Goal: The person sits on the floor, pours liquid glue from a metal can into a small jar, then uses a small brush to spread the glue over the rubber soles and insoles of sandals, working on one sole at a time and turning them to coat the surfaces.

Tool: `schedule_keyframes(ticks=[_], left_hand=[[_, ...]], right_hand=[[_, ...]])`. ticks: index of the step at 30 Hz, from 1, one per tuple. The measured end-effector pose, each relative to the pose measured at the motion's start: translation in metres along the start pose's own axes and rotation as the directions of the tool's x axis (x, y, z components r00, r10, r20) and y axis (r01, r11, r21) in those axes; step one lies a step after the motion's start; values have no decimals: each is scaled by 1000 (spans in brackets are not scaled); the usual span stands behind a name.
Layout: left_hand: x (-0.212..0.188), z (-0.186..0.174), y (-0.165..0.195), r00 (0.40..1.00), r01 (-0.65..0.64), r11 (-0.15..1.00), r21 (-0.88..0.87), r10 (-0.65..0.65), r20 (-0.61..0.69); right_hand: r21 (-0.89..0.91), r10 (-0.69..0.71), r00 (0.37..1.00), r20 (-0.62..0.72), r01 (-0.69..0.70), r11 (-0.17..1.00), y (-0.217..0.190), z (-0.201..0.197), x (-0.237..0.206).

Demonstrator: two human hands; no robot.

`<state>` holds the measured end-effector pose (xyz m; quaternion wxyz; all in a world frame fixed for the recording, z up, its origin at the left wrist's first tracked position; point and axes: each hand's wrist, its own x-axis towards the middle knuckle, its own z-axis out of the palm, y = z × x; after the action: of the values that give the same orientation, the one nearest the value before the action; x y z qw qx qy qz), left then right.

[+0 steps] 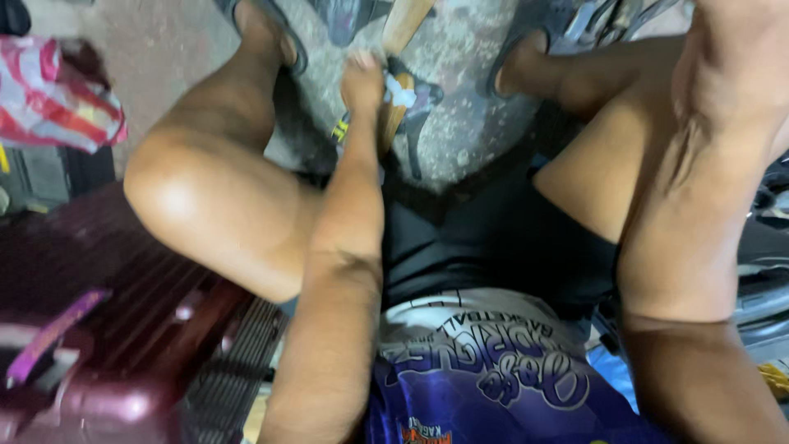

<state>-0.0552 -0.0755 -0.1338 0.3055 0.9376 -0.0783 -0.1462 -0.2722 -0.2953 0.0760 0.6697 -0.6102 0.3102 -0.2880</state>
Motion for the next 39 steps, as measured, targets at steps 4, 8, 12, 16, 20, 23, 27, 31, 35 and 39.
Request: schedule_keyframes(ticks=[4,8,12,16,20,23,27,31,35,39], left_hand=[[-23,21,1,966,-67,990,122,34,257],[-4,37,4,900,-184,954,238,66,430],[9,48,3,863,-279,909,311,95,496],[-2,59,9,817,-324,911,255,133,562],[-44,72,32,676,-435,890,-137,423,604],[-79,78,43,634,-465,772,-434,633,445],[-90,72,26,694,-380,917,-119,368,619],[-64,42,-9,826,2,977,212,-121,550],[-50,12,-26,877,140,912,385,-295,380],[-51,9,-28,797,125,843,524,-400,453]], right_hand=[[-4,22,1000,-6,-22,1000,-3,8,7],[2,23,1000,6,-24,1000,-10,22,18],[0,14,1000,21,-14,1000,-18,28,23],[4,39,999,23,-39,999,-12,21,14],[74,69,998,-9,-68,995,7,6,5],[90,89,996,-2,-88,992,19,-7,-1],[52,62,998,4,-62,997,28,-13,-14],[-28,50,999,10,-50,998,25,-7,-18],[-12,27,996,86,-26,1000,9,3,-16],[-17,45,997,70,-44,999,-8,14,-11]])
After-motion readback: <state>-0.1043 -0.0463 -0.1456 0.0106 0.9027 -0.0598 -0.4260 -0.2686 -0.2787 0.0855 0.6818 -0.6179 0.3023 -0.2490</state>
